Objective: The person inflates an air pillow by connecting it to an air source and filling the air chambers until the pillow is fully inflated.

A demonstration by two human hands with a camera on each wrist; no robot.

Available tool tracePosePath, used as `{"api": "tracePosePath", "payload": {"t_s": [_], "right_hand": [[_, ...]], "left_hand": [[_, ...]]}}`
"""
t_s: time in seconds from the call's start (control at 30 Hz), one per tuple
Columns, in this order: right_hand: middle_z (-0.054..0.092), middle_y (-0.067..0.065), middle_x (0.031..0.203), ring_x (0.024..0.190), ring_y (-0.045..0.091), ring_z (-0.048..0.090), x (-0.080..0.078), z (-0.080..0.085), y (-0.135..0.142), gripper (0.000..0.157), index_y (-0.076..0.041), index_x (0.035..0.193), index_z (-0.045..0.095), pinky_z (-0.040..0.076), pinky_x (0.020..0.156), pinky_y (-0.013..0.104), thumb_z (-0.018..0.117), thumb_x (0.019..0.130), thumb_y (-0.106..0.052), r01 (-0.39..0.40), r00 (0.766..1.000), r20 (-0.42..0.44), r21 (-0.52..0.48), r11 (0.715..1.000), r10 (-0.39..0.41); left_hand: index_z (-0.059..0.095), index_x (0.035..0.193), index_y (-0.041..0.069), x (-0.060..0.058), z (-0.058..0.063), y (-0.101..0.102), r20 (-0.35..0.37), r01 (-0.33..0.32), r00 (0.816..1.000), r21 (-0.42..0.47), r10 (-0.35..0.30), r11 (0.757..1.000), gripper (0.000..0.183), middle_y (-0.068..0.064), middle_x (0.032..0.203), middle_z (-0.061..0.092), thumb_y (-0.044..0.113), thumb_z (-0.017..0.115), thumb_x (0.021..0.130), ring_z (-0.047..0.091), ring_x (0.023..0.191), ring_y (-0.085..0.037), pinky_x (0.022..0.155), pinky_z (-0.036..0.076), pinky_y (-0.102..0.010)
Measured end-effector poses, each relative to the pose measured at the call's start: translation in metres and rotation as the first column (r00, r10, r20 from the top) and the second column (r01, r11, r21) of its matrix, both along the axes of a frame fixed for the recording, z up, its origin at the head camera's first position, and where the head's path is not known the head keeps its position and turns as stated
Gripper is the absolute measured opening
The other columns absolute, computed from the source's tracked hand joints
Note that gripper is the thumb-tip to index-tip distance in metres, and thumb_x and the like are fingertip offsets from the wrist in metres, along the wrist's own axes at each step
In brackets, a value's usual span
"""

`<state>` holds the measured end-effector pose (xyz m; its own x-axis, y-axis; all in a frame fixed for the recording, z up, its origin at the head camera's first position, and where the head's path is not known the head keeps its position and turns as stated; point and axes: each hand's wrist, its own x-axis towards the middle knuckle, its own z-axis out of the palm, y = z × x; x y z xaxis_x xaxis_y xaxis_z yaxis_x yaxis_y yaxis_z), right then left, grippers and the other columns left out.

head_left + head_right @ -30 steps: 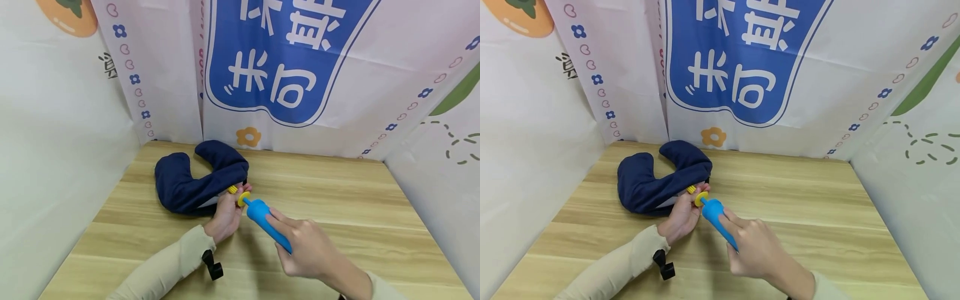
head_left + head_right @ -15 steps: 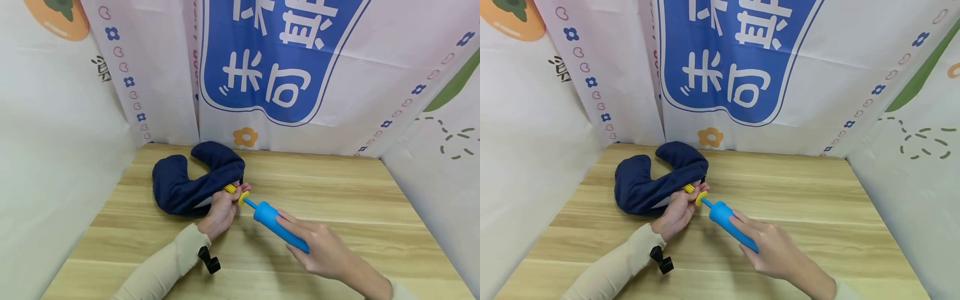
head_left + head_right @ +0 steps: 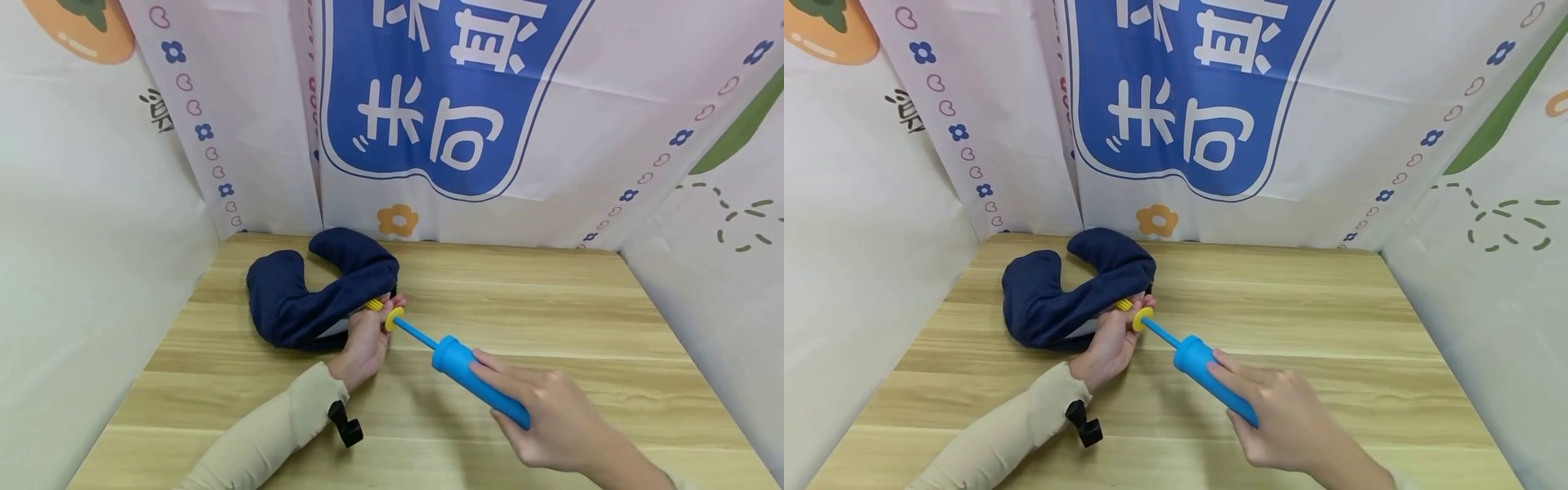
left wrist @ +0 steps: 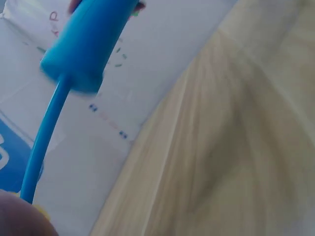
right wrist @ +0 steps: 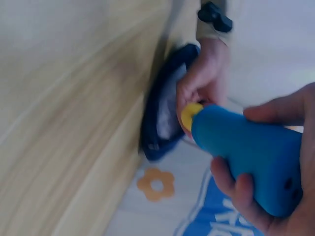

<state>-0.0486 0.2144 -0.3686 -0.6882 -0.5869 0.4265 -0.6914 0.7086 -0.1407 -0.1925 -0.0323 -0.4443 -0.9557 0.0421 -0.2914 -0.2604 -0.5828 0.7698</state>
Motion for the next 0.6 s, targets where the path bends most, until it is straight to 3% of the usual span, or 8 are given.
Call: {"api": "tracePosePath", "payload": {"t_s": [0.2, 0.4, 0.6], "right_hand": [[0.068, 0.006, 0.125, 0.083, 0.010, 0.073, -0.024, -0.018, -0.030, 0.062, -0.015, 0.128, 0.064, 0.059, 0.063, 0.029, 0.077, 0.068, -0.017, -0.017, 0.998, -0.067, -0.029, 0.999, 0.015], [0.067, 0.007, 0.126, 0.082, 0.009, 0.072, -0.046, -0.036, -0.053, 0.060, -0.013, 0.128, 0.064, 0.058, 0.062, 0.028, 0.075, 0.070, -0.018, -0.047, 0.996, -0.073, -0.067, 0.997, 0.042], [0.060, 0.005, 0.137, 0.095, 0.012, 0.070, -0.044, -0.032, -0.035, 0.061, -0.017, 0.138, 0.055, 0.060, 0.072, 0.032, 0.073, 0.079, -0.021, -0.080, 0.994, 0.069, -0.095, 0.992, 0.087]], "left_hand": [[0.048, 0.110, 0.002, 0.016, -0.001, 0.008, 0.025, -0.071, 0.997, -0.042, 0.072, 0.997, 0.013, -0.010, 0.115, 0.065, 0.010, 0.050, 0.100, 0.068, 0.099, -0.013, 0.098, 0.050, -0.029], [0.049, 0.111, 0.001, 0.025, 0.000, 0.008, 0.002, -0.038, 0.999, -0.077, 0.039, 0.996, 0.016, -0.008, 0.110, 0.067, 0.011, 0.051, 0.099, 0.067, 0.104, -0.018, 0.095, 0.051, -0.027], [0.045, 0.115, 0.003, 0.025, 0.006, 0.000, -0.033, 0.062, 0.997, -0.050, -0.064, 0.997, 0.018, -0.006, 0.113, 0.066, 0.004, 0.050, 0.098, 0.068, 0.103, -0.014, 0.094, 0.053, -0.024]]}}
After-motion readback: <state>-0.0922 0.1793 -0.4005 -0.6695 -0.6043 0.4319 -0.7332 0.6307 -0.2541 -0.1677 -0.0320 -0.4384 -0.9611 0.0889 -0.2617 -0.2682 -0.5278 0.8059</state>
